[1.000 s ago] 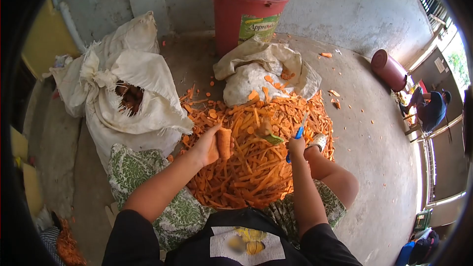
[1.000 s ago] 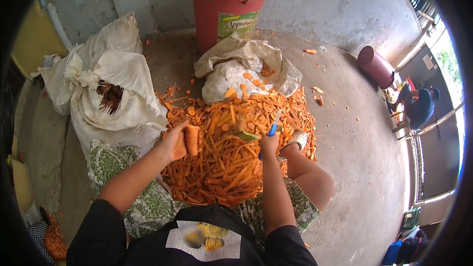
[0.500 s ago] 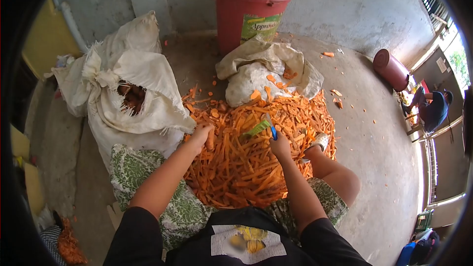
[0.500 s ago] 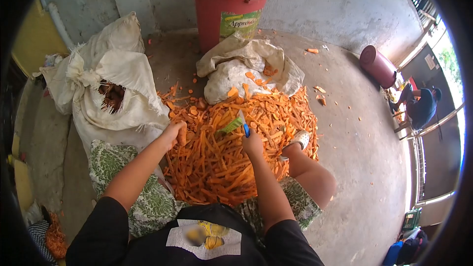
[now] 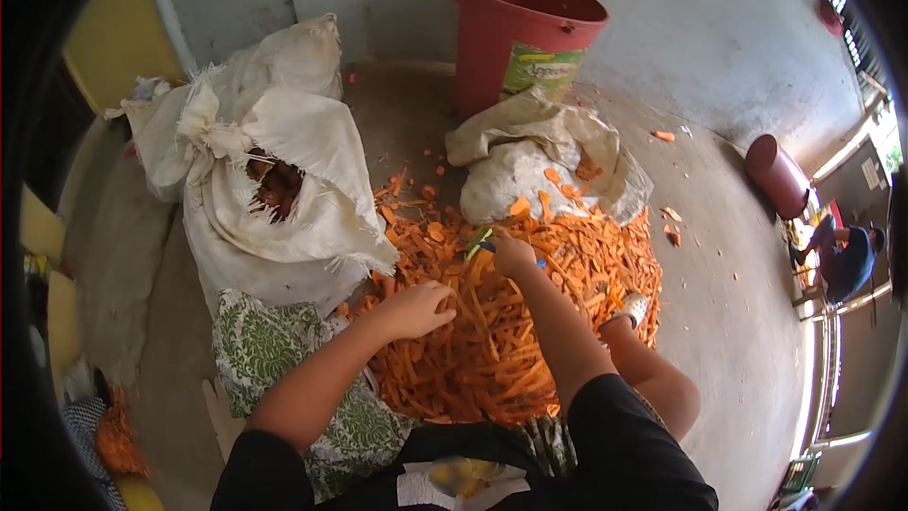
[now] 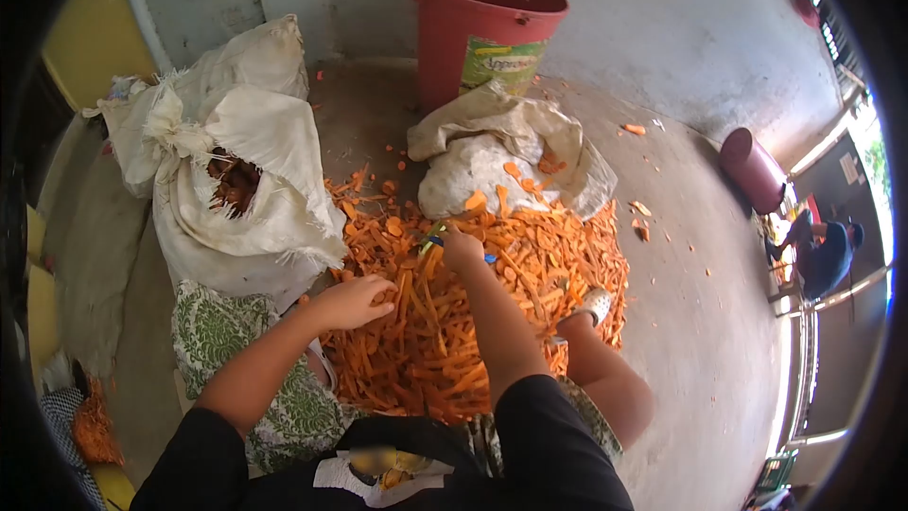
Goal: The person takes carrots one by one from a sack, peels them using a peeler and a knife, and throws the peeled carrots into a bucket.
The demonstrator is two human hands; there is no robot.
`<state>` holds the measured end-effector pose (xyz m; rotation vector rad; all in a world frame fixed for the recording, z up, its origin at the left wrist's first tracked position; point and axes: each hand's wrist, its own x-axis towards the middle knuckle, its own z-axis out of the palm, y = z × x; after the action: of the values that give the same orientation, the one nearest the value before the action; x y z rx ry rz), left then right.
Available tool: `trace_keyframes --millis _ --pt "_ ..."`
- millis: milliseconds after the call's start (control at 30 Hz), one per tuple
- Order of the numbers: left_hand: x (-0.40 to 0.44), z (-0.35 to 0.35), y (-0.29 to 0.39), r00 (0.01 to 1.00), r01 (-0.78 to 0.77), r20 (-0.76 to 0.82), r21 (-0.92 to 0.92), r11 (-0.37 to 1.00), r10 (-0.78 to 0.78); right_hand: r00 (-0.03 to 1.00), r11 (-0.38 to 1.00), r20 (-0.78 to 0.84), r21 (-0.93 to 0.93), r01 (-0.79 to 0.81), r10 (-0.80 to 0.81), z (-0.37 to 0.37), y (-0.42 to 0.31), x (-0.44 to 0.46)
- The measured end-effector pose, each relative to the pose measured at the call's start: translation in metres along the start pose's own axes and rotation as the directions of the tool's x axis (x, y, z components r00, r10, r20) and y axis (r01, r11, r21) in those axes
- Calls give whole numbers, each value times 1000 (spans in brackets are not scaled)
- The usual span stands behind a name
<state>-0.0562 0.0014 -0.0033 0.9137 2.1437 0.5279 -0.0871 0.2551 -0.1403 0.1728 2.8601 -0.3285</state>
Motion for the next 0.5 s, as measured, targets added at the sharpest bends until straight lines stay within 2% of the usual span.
trace_keyframes --millis 33,67,200,300,367,433,467,500 --pt "-5 -1 -5 1000 9 -11 -2 1000 -9 999 999 19 -35 33 -32 8 -2 11" --pt "-8 -1 -12 1000 31 0 36 999 -31 993 998 111 -54 -40 45 16 -6 21" --pt "-18 -22 -15 987 127 90 83 988 -134 985 996 170 -86 30 -15 43 -11 39" --pt "-3 -22 -31 993 110 40 55 992 -113 981 999 195 -49 4 6 50 -16 57" --pt "15 -8 -58 990 122 58 56 991 -125 953 999 302 9 -38 34 37 -26 59" --pt "24 -7 -70 977 129 159 97 987 -143 958 1000 288 -7 21 -18 59 -23 72" --pt "26 -13 -73 976 137 155 98 986 -151 962 997 266 -23 70 -62 71 -21 79" --pt "26 -26 -70 965 105 247 -65 992 -86 962 997 263 -18 77 -70 70 -25 79"
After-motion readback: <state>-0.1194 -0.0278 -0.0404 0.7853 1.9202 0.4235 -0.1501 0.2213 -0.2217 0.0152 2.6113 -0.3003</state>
